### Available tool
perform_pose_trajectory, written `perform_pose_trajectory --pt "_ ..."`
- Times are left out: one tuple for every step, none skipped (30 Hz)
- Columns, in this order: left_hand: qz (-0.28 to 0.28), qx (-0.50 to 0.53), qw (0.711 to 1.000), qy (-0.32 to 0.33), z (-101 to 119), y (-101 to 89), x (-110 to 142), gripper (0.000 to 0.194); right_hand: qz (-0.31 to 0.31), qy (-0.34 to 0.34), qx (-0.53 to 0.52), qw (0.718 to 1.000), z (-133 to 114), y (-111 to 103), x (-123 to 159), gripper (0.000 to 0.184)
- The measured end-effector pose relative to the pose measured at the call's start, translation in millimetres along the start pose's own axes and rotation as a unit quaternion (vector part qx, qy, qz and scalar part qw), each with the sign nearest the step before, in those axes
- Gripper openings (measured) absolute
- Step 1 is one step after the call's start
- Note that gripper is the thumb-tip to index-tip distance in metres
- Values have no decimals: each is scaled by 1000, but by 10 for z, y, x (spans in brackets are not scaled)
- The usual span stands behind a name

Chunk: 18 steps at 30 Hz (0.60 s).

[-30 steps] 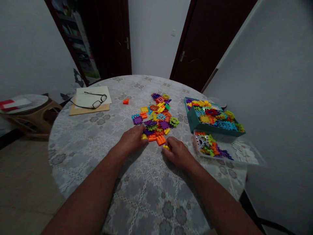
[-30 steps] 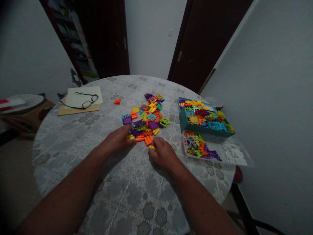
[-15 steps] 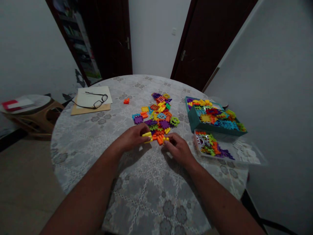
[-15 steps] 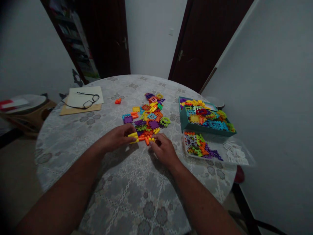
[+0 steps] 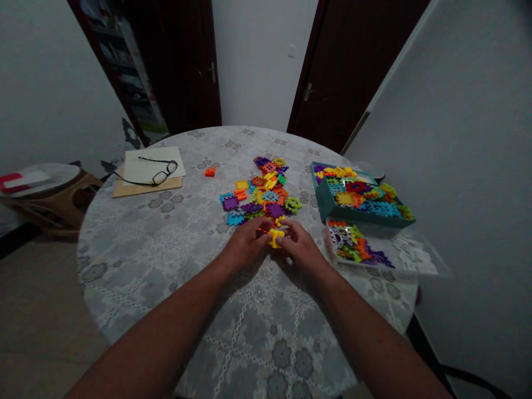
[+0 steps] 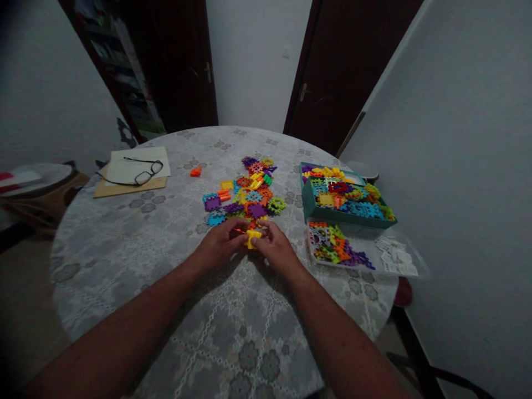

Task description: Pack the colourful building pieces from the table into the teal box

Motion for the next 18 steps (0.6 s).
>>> perform_pose_trajectory --pt "3 -20 1000 3 3 -8 2 22 -30 12 11 999 6 27 0 42" --pt "7 -47 999 12 15 -18 5 19 -52 19 23 998 6 45 4 37" --pt "11 -82 996 25 36 -28 12 17 -61 23 33 997 0 47 8 32" --pt "15 -124 991 41 61 -34 21 18 -54 24 41 997 -11 28 10 29" --pt "14 -170 984 57 87 -29 33 20 -31 23 50 998 -25 -11 10 28" --pt "9 -217 973 71 107 -13 46 21 2 20 62 998 -42 -63 9 27" --pt "-2 -262 962 79 120 14 59 22 35 16 76 996 -59 -117 8 26" --pt "-15 -300 950 83 124 50 71 23 63 11 91 994 -75 -164 6 25" --pt "-29 -331 939 82 121 89 81 22 84 5 103 991 -86 -201 3 24" --pt "-37 -358 930 78 116 123 89 21 98 0 108 989 -91 -227 -2 23" --pt "-40 -377 922 73 111 150 95 20 104 -1 108 989 -87 -243 -8 22" --pt "-39 -389 918 69 107 171 98 20 106 -1 103 989 -77 -252 -14 22" --pt "-36 -392 917 68 105 184 99 21 108 0 98 989 -64 -260 -19 22" --pt "-30 -386 919 68 104 188 99 23 113 0 95 989 -51 -269 -22 21" --pt "-23 -370 926 72 107 183 98 26 121 0 94 988 -39 -283 -23 22" --pt "-16 -346 935 81 114 170 98 29 132 1 94 987 -25 -299 -23 22" --pt "-11 -316 944 94 124 153 98 31 143 2 92 985 -9 -316 -23 23" --pt "-6 -284 953 110 139 130 98 32 153 4 88 984 9 -330 -24 26"
Point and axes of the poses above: each hand's wrist, its own x-axis away from the middle knuckle, its own y-axis out of the palm, z = x × y, the point moved 6 cm from there along -x, towards the middle knuckle, and after that the axes turned 2 degrees about -y, right-handed, at the moved point
